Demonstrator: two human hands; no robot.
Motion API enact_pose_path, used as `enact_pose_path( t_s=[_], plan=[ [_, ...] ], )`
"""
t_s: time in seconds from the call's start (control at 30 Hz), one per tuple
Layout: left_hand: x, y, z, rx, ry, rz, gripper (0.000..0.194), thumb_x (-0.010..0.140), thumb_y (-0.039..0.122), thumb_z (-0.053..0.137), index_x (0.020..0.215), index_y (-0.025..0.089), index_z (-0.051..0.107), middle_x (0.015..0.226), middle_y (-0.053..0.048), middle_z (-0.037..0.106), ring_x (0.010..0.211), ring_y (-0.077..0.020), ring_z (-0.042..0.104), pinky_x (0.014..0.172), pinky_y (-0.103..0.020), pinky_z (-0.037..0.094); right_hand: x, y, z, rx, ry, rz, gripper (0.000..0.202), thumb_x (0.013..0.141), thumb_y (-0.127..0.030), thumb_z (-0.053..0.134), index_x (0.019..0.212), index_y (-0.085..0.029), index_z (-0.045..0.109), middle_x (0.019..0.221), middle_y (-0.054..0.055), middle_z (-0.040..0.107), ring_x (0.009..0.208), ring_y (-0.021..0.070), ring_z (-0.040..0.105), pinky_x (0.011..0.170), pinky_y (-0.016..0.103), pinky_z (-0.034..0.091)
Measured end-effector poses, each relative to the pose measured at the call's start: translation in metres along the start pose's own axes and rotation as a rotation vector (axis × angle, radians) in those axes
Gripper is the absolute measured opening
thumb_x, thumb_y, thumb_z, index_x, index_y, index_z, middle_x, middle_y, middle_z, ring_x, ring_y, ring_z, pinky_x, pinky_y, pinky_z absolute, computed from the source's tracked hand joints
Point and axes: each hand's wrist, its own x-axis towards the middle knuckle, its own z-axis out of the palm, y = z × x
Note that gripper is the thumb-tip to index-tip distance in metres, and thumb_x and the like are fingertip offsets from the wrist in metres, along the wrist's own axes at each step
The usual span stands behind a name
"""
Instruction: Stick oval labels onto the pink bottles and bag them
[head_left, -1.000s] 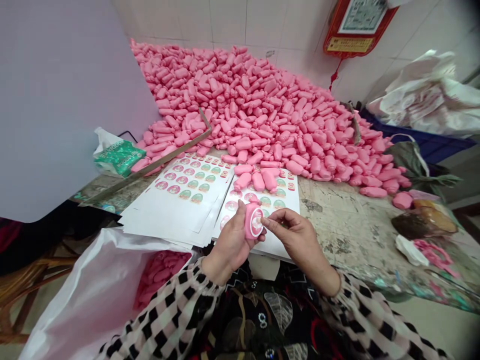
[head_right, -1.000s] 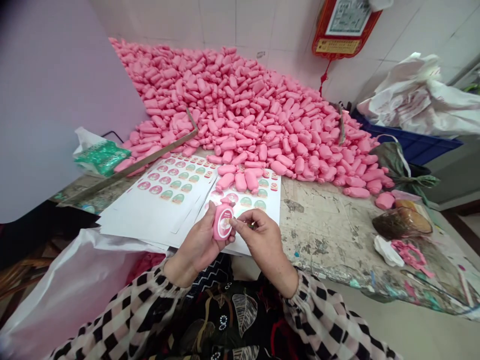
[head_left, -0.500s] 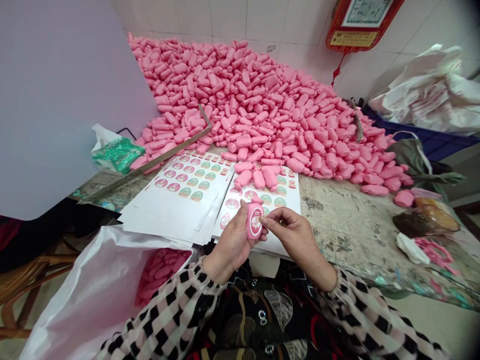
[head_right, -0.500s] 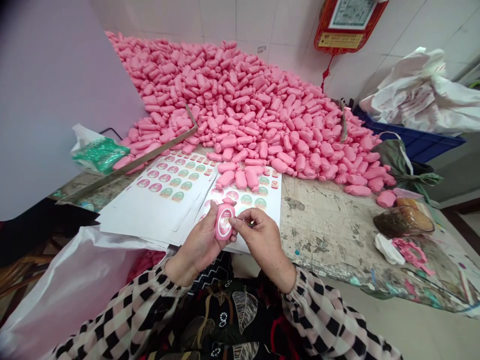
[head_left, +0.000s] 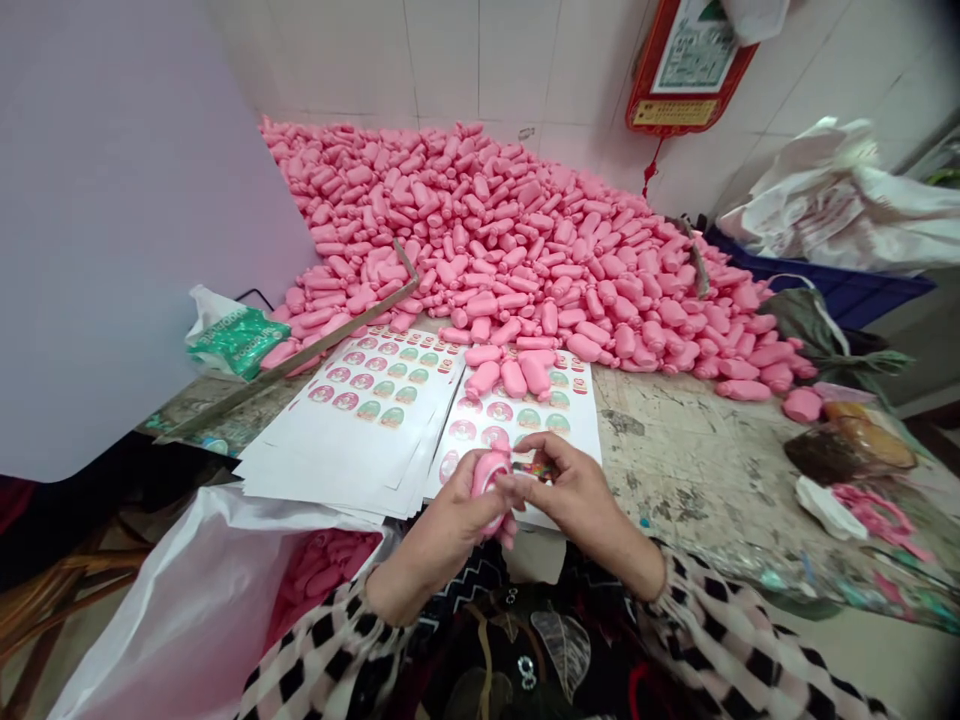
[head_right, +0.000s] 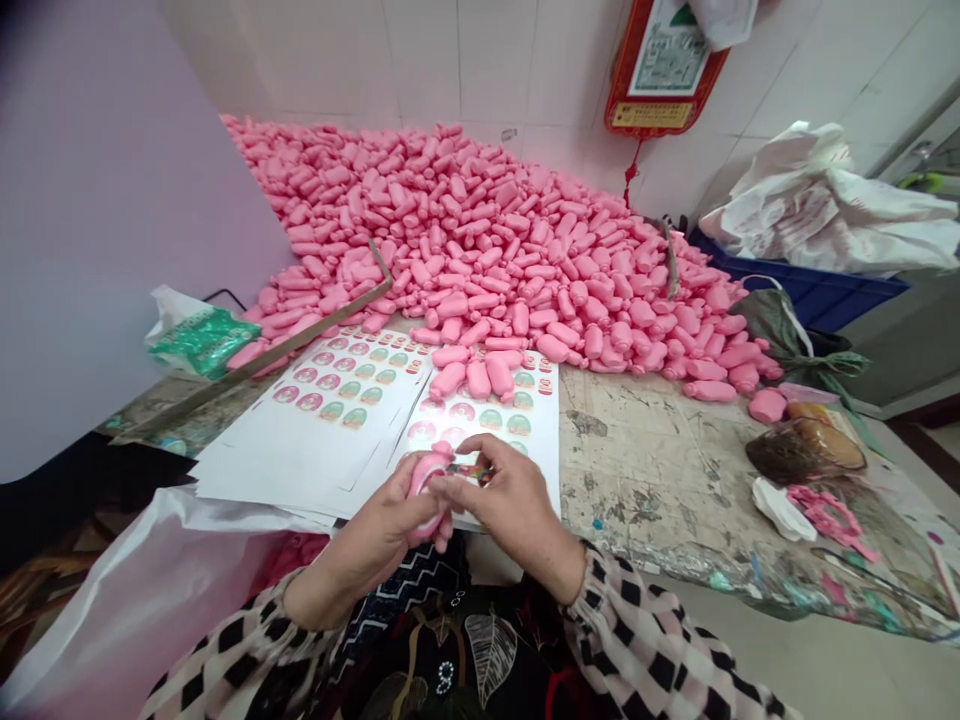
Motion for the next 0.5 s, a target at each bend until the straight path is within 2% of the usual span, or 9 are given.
enact_pose_path(
  t_s=[0.1, 0.17, 0.23, 0.3, 0.37, 0.4, 0.47, 0.5],
  plan=[
    [-0.014, 0.001, -0.006, 0.091, -0.001, -0.096, 0.052, 0.07, 0.018, 0.063, 0.113, 0.021, 0.034, 0.07, 0.004, 0.052, 0.051, -0.0097, 0.05, 0.046, -0.022, 0.041, 0.005, 0.003, 0.017, 0.16, -0.115, 0.018, 0.034, 0.068, -0.048, 0.069, 0.084, -0.021, 0.055, 0.062, -0.006, 0.051, 0.056, 0.0104, 0.046, 0.052, 0.021, 0.035],
    [-0.031, 0.006, -0.018, 0.139, 0.018, -0.117, 0.06, 0.066, 0.016, 0.064, 0.117, 0.023, 0.032, 0.076, 0.002, 0.056, 0.053, -0.0102, 0.05, 0.047, -0.023, 0.041, 0.014, 0.008, 0.017, 0.094, -0.169, -0.003, 0.031, 0.068, -0.047, 0.068, 0.081, -0.021, 0.057, 0.06, -0.005, 0.051, 0.056, 0.0105, 0.046, 0.053, 0.021, 0.034],
    [-0.056, 0.011, -0.039, 0.186, 0.071, -0.133, 0.067, 0.064, 0.017, 0.065, 0.12, 0.026, 0.03, 0.086, 0.0, 0.058, 0.058, -0.0112, 0.052, 0.052, -0.025, 0.044, 0.032, 0.014, 0.007, -0.073, -0.169, -0.032, 0.028, 0.072, -0.047, 0.065, 0.079, -0.021, 0.06, 0.062, -0.004, 0.055, 0.058, 0.0117, 0.049, 0.055, 0.022, 0.035],
    [-0.083, 0.012, -0.07, 0.306, 0.191, -0.164, 0.067, 0.067, 0.025, 0.064, 0.124, 0.03, 0.028, 0.096, -0.001, 0.06, 0.071, -0.0147, 0.057, 0.062, -0.027, 0.047, 0.055, 0.022, -0.009, -0.265, -0.069, -0.033, 0.027, 0.077, -0.048, 0.058, 0.077, -0.021, 0.062, 0.07, -0.001, 0.059, 0.065, 0.0141, 0.053, 0.057, 0.024, 0.035],
    [-0.107, 0.007, -0.106, 0.544, 0.358, -0.19, 0.061, 0.073, 0.037, 0.06, 0.125, 0.03, 0.028, 0.111, -0.004, 0.059, 0.093, -0.0211, 0.059, 0.075, -0.032, 0.049, 0.081, 0.028, -0.025, -0.465, 0.124, -0.005, 0.026, 0.081, -0.046, 0.053, 0.085, -0.022, 0.062, 0.084, 0.002, 0.062, 0.074, 0.0171, 0.055, 0.059, 0.025, 0.035],
    [-0.117, 0.002, -0.125, 0.697, 0.411, -0.165, 0.06, 0.073, 0.042, 0.059, 0.124, 0.028, 0.03, 0.12, -0.007, 0.055, 0.106, -0.0245, 0.055, 0.084, -0.035, 0.047, 0.092, 0.03, -0.031, -0.545, 0.205, 0.014, 0.027, 0.081, -0.045, 0.052, 0.091, -0.022, 0.061, 0.09, 0.004, 0.062, 0.079, 0.0185, 0.056, 0.06, 0.026, 0.036],
    [-0.131, -0.011, -0.156, 1.047, 0.558, -0.08, 0.065, 0.068, 0.048, 0.06, 0.121, 0.02, 0.036, 0.127, -0.015, 0.05, 0.115, -0.0309, 0.05, 0.095, -0.042, 0.041, 0.11, 0.033, -0.037, -0.64, 0.278, 0.068, 0.034, 0.08, -0.045, 0.052, 0.103, -0.021, 0.057, 0.098, 0.007, 0.061, 0.083, 0.0204, 0.057, 0.061, 0.027, 0.036],
    [-0.134, -0.017, -0.166, 1.218, 0.629, -0.046, 0.065, 0.068, 0.05, 0.059, 0.121, 0.017, 0.039, 0.125, -0.018, 0.052, 0.113, -0.0337, 0.051, 0.094, -0.046, 0.041, 0.116, 0.034, -0.037, -0.645, 0.27, 0.1, 0.037, 0.079, -0.045, 0.053, 0.107, -0.02, 0.056, 0.098, 0.007, 0.062, 0.082, 0.0205, 0.057, 0.061, 0.027, 0.036]
  ],
)
